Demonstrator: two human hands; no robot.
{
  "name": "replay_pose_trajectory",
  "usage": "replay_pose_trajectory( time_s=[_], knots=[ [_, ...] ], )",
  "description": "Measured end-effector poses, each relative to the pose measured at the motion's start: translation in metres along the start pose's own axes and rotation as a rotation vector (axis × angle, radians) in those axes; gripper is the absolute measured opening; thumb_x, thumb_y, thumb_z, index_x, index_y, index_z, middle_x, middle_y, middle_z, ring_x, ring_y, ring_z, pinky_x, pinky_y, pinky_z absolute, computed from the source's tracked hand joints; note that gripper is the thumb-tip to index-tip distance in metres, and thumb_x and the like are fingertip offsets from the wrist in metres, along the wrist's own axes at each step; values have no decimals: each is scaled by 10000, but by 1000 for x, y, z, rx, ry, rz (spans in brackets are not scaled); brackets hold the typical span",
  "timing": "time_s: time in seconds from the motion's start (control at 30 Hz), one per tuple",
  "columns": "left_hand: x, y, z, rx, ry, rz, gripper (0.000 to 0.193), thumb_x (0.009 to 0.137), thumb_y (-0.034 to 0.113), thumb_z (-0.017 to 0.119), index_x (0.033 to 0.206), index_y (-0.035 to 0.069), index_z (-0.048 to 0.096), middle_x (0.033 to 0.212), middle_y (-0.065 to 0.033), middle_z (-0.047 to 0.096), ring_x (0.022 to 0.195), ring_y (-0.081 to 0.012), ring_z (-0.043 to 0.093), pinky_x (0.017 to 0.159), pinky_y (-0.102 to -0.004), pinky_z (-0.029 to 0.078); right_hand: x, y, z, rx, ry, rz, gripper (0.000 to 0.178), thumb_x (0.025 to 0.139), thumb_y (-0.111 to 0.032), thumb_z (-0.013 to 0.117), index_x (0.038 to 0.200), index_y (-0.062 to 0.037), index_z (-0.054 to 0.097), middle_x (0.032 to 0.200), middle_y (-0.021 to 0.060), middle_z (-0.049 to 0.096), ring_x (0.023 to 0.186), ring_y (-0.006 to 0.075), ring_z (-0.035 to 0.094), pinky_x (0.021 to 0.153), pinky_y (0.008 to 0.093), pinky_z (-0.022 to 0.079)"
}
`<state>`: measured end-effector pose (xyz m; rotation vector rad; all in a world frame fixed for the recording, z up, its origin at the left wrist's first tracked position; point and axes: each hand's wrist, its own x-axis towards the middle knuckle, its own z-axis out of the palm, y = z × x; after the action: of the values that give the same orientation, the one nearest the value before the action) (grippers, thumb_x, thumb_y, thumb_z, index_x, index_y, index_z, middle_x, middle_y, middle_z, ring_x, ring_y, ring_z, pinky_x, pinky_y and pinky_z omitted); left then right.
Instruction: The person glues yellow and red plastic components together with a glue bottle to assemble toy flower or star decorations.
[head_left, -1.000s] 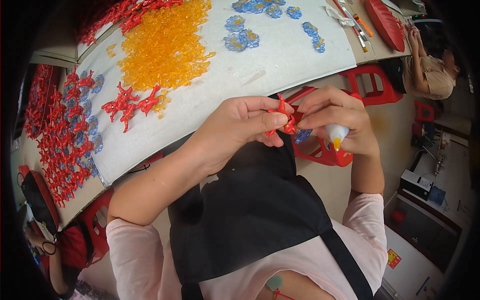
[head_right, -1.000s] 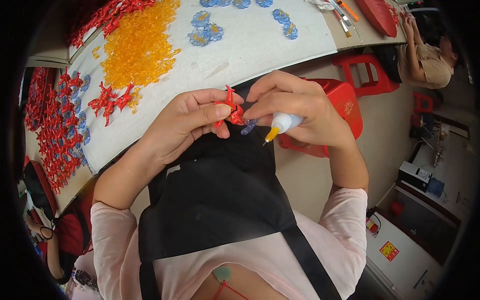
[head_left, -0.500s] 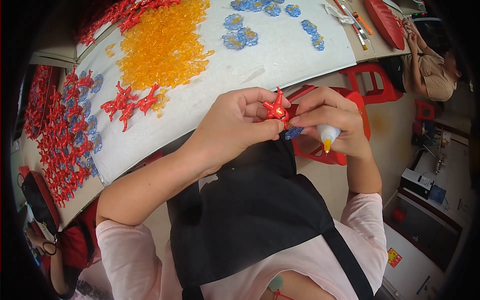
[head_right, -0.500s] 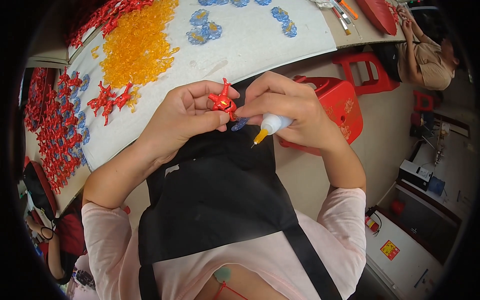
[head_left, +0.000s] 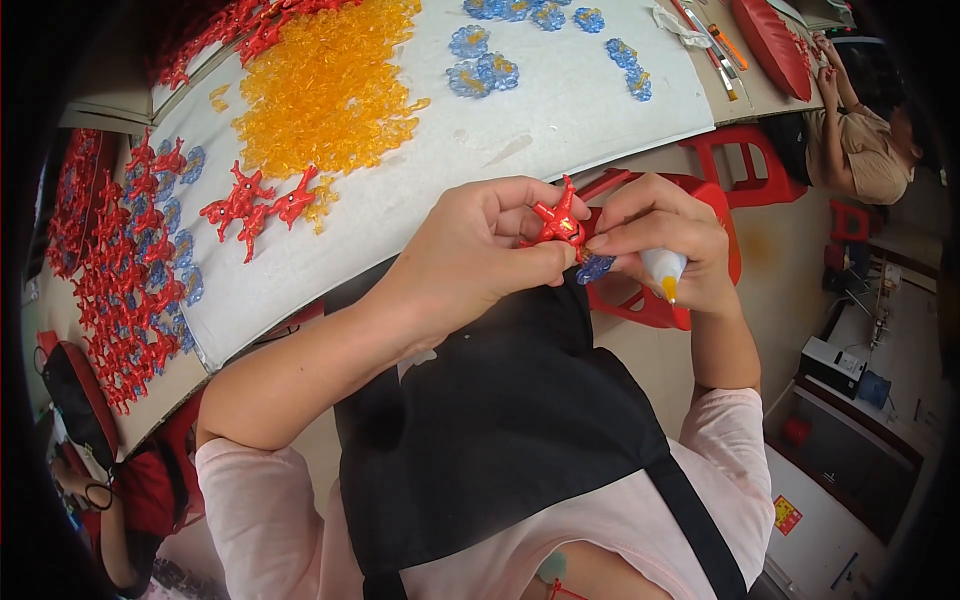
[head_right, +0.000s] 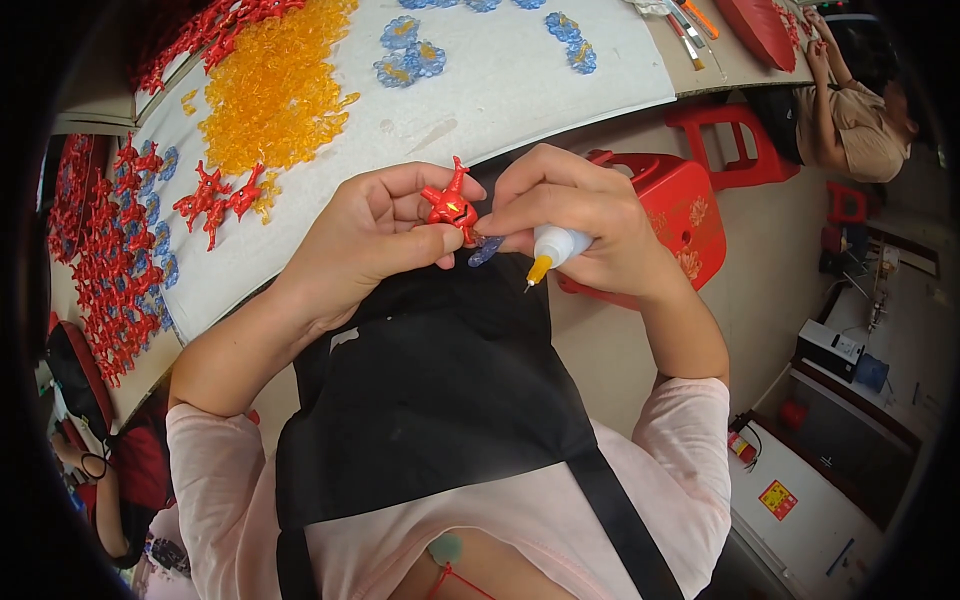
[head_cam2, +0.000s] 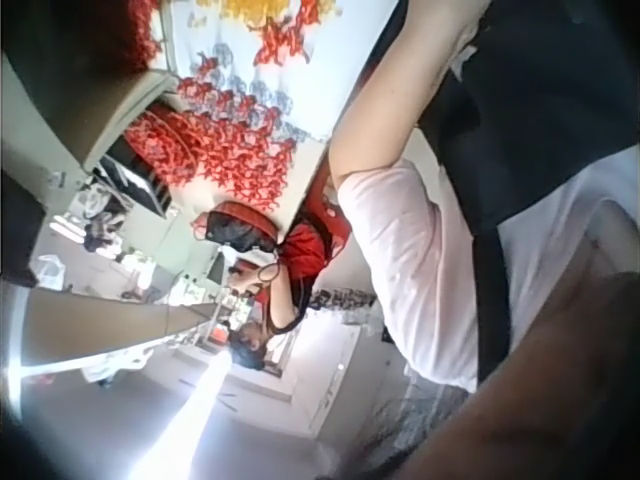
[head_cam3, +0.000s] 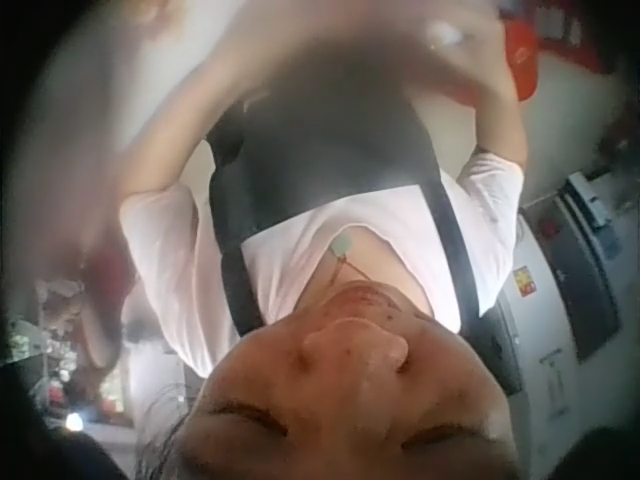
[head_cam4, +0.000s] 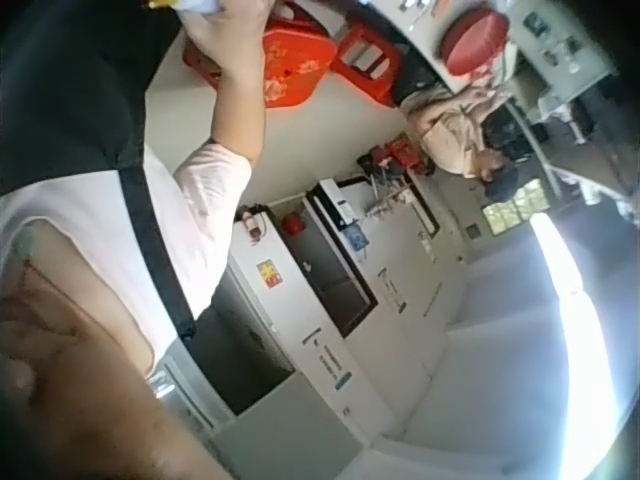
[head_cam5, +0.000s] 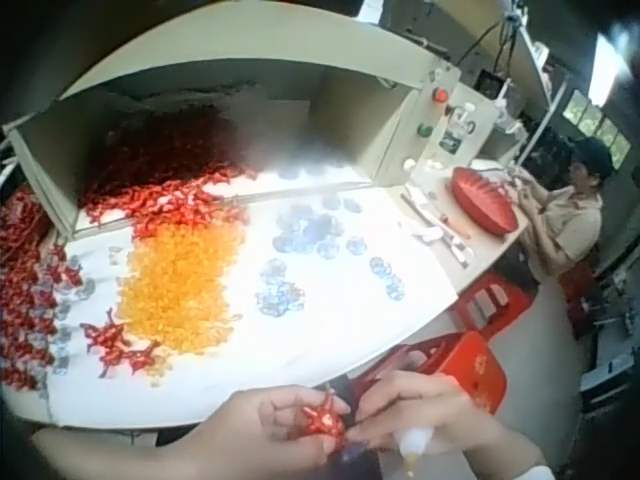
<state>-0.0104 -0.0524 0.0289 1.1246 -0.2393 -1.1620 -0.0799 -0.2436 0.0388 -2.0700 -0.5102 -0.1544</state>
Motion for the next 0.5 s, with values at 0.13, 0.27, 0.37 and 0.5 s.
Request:
replay_pose_trajectory(
  time_s=[0.13, 0.27, 0.37, 0.5],
  knots=[
    [0, 0, -1, 5, -3, -5, 280, 770, 49, 594, 1038, -10, 543, 859, -61, 608, 763, -78, 565, 654, -197, 446, 0, 0, 0, -3, -5, -1, 195, 617, -15, 696, 803, -58, 658, 786, 52, 557, 687, 148, 576, 566, 237, 456],
    [0, -2, 0, -4, 0, -2, 277, 770, 49, 593, 1038, -6, 544, 844, -53, 608, 748, -69, 557, 650, -192, 442, 0, 0, 1, 2, -7, 5, 201, 615, -6, 693, 806, -56, 658, 788, 52, 556, 687, 148, 575, 566, 238, 455],
    [0, -3, 0, -13, 11, -3, 277, 769, 49, 594, 1036, -3, 545, 836, -49, 607, 728, -63, 547, 648, -187, 439, -1, 1, 2, 23, -2, 12, 206, 613, 7, 690, 807, -55, 658, 790, 55, 555, 691, 149, 573, 568, 238, 455],
    [0, -3, 1, -17, 1, 2, 277, 767, 53, 596, 1034, 0, 545, 835, -47, 605, 706, -59, 534, 647, -183, 435, -1, 1, 2, 31, -1, 9, 214, 617, 20, 683, 817, -53, 657, 790, 60, 553, 694, 150, 570, 567, 241, 453]
  ],
)
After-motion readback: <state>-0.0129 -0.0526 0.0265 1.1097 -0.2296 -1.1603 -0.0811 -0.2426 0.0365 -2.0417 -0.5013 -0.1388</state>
